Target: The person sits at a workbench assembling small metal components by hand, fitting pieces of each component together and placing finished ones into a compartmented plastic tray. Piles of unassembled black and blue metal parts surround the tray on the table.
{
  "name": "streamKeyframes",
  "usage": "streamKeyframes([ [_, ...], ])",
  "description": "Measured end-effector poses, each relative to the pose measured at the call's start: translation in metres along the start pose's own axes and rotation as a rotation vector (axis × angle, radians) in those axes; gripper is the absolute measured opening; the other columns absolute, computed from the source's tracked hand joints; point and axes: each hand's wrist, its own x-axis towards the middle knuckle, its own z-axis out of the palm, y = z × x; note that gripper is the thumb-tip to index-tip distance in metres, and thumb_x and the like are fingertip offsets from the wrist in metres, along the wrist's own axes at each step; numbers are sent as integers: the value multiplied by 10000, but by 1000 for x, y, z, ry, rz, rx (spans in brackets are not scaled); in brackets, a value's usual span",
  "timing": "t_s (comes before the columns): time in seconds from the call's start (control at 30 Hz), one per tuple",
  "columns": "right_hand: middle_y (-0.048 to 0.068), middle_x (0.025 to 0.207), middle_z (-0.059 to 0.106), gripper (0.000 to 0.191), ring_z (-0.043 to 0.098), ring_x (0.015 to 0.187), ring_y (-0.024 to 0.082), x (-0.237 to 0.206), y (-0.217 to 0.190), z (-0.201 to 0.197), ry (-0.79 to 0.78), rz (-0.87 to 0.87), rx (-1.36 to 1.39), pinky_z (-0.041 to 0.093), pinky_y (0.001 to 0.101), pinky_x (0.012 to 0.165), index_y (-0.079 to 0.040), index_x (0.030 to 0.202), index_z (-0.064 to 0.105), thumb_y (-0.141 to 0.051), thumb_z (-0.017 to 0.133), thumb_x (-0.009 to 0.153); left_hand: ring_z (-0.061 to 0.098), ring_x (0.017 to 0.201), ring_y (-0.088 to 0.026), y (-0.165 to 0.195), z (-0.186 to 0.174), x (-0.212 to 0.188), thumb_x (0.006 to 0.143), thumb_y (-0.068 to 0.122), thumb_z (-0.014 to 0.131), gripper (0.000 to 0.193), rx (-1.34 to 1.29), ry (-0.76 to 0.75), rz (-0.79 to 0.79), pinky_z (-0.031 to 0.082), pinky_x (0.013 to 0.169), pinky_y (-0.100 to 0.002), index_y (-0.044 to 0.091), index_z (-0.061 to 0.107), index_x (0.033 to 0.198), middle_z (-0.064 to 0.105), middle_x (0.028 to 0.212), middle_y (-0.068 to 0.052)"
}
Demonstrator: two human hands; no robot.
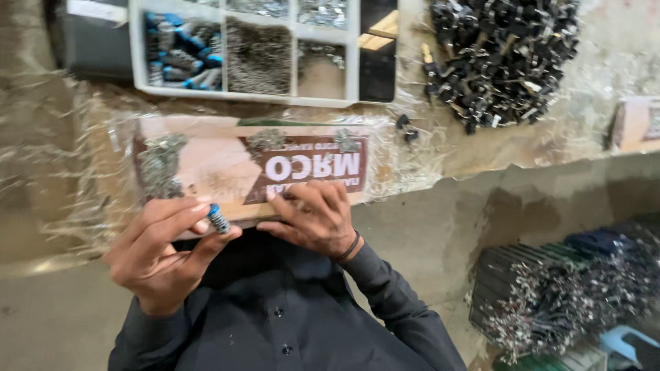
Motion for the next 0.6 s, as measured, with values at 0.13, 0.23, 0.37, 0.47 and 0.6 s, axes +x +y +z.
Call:
streamKeyframes([
  [0.13, 24, 1180, 576, 585, 576, 1073, 236, -9, 2, 2, -48, 82, 64, 467, 402, 923, -132, 1291, 661, -478, 877, 872, 688, 825, -140, -5, 5, 0, 848, 35, 906, 379, -2, -19, -7, 585, 718, -254, 13, 689, 1157, 717, 1125, -141],
  [0.23, 37, 1146, 580, 679, 555, 1013, 243, -3, -1, 2, -87, 148, 70, 461, 404, 893, -75, 1337, 666, -501, 874, 851, 685, 841, -141, -4, 7, -2, 871, 20, 893, 365, -14, -5, 9, 588, 749, -260, 18, 692, 1175, 710, 1131, -141],
  [0.37, 48, 1066, 551, 730, 516, 944, 258, 12, -1, 0, -100, 157, 57, 446, 403, 852, -68, 1347, 652, -542, 846, 827, 681, 837, -142, 1, 6, -3, 830, 25, 904, 380, 18, 24, 33, 583, 708, -250, 24, 696, 1148, 712, 1125, -137],
  [0.47, 57, 987, 516, 784, 497, 893, 258, 18, -1, 0, -168, 168, 53, 443, 408, 819, -51, 1377, 647, -571, 809, 813, 679, 836, -134, 3, 5, 1, 817, 35, 912, 393, 15, 19, 32, 584, 691, -243, 30, 698, 1147, 717, 1113, -126],
  [0.6, 64, 993, 526, 704, 508, 895, 270, 11, 5, -1, -198, 122, 43, 454, 408, 810, -60, 1363, 683, -505, 821, 835, 679, 822, -125, 5, 11, 2, 798, 46, 917, 392, 10, 7, 34, 589, 733, -268, 42, 704, 1127, 718, 1104, -123],
])
